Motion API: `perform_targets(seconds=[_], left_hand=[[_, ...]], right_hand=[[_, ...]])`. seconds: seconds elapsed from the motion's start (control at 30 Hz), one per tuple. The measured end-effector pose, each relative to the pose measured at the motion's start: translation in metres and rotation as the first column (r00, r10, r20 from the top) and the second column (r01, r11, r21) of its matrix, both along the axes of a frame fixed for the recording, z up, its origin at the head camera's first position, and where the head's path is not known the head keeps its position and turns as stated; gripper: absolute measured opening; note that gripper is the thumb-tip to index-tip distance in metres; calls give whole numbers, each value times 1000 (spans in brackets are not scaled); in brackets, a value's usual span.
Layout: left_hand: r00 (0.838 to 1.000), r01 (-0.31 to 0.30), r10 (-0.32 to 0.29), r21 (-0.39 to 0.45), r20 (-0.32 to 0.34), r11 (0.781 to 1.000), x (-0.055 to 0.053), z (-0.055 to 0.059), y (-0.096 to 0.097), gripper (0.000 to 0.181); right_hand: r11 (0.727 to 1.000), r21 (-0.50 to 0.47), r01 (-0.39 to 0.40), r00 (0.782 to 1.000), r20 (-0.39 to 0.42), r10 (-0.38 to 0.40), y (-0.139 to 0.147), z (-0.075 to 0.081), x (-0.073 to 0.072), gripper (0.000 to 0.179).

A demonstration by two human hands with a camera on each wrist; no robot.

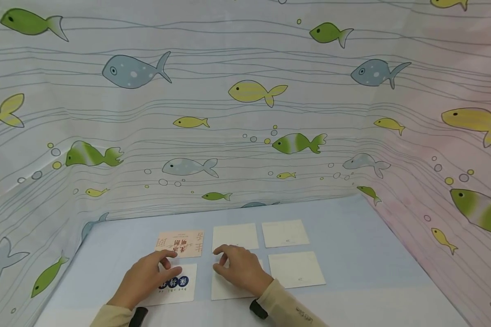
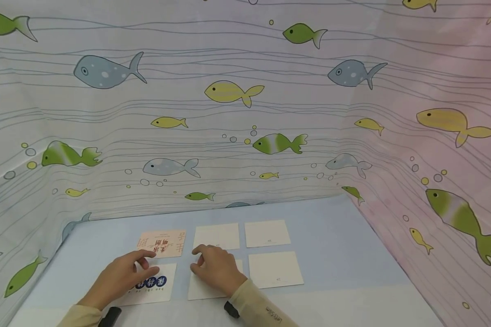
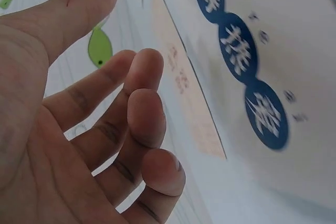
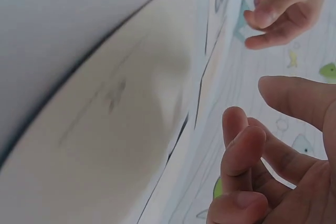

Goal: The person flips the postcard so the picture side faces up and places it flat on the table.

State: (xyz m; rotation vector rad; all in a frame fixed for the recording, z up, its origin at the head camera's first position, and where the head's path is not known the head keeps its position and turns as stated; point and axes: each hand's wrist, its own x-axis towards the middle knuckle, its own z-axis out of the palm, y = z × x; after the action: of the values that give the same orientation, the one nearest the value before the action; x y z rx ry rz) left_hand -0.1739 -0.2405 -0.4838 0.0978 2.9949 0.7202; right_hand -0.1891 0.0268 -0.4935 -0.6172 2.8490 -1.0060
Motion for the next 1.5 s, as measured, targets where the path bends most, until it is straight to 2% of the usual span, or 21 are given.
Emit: perform_targets(seconds=[0.23,0.47,0.63,0.8,1.0,1.13,1.23,1.33,1.5], left_hand=[[995,63,-64,-17,-73,998,-23,-5,18,52],[984,125,-128,-31,-121,992,-45,-10,34,54],[977,154,-155,-13,-147,988,-59,-12,43,51],[969,175,-175,-14,-175,984,-72,-10,54,51],[976,186,-188,-29,-113,982,-87,-10,67,58],[981,184,-183,4,-62,983,-96,-12,72,65],[983,182,-182,0,-37,983,-101,-15,73,70],[983,181,-181,-45,-6,983,-104,-20,74,73],[982,186,-186,-85,9,979,-107,-25,75,75]], right_hand=[[1000,9,15,999,-50,-14,24,0,-15,34],[999,15,31,999,-29,-30,43,1,-25,41],[998,29,56,998,-1,-56,54,-1,-30,44],[996,65,56,998,-8,-56,65,-2,-36,45],[994,102,38,999,-10,-37,78,-3,-46,51],[993,118,7,1000,1,-7,88,-4,-55,61],[993,117,3,1000,30,-6,93,-3,-65,70],[993,114,6,997,73,-15,97,-2,-75,76],[994,109,7,983,184,-28,100,2,-88,87]])
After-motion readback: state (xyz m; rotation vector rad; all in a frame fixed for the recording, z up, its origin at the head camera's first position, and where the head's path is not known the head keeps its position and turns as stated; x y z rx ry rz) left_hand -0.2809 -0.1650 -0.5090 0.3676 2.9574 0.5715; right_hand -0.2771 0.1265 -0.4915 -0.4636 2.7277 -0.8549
